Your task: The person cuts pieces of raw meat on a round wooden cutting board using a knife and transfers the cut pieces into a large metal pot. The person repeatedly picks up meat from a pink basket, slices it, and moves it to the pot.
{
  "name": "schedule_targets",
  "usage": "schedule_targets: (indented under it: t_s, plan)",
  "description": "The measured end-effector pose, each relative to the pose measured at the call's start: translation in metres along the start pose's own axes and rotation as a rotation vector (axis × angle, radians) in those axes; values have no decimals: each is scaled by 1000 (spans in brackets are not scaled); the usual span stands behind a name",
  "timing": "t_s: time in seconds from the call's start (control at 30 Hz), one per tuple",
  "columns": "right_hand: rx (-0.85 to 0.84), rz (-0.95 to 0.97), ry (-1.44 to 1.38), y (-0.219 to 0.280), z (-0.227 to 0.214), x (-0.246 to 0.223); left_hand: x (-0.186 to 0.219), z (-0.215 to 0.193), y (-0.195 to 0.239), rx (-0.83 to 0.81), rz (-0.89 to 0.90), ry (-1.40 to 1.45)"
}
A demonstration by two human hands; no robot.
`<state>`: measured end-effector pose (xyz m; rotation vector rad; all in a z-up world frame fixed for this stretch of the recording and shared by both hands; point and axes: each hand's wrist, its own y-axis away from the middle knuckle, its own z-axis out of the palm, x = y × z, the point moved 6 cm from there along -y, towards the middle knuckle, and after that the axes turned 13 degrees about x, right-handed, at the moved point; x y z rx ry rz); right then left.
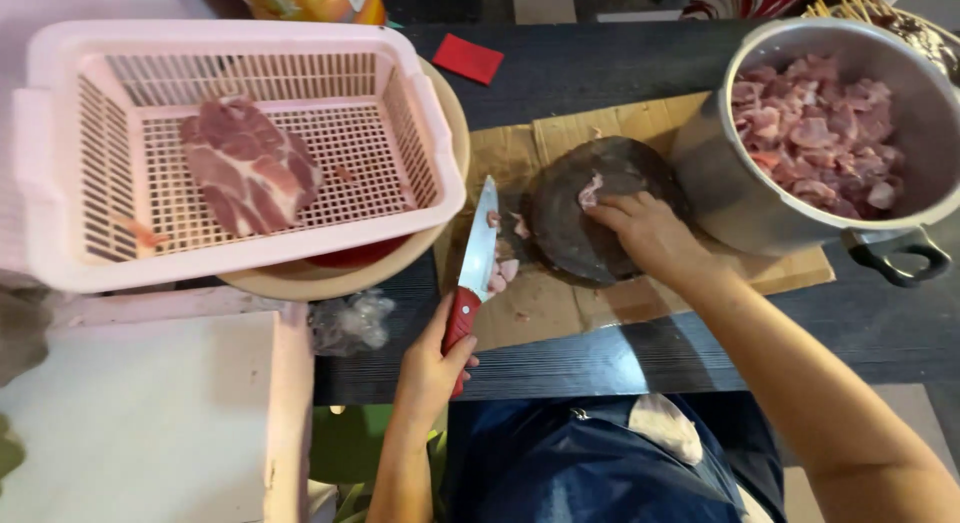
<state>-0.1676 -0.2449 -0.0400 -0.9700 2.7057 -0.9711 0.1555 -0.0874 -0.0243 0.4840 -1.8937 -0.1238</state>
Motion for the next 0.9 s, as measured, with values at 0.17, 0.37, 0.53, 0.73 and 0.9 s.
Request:
schedule_targets:
  t_s: [0.17,0.37,0.53,0.73,0.9]
  plan:
    - [118,71,-370,29,-34,-15,25,44,13,-75,189,-107]
    - [163,206,-230,39,-12,-2,71,95,-1,-80,443,-586]
    - [-149,541,-92,43,31,20,81,107,-4,-181,360,-820]
    - [117,372,-62,34,49,20,118,119,0,-252,313,-988]
    - [182,283,-82,30,62,7,124,140,-17,-289,262,-980]
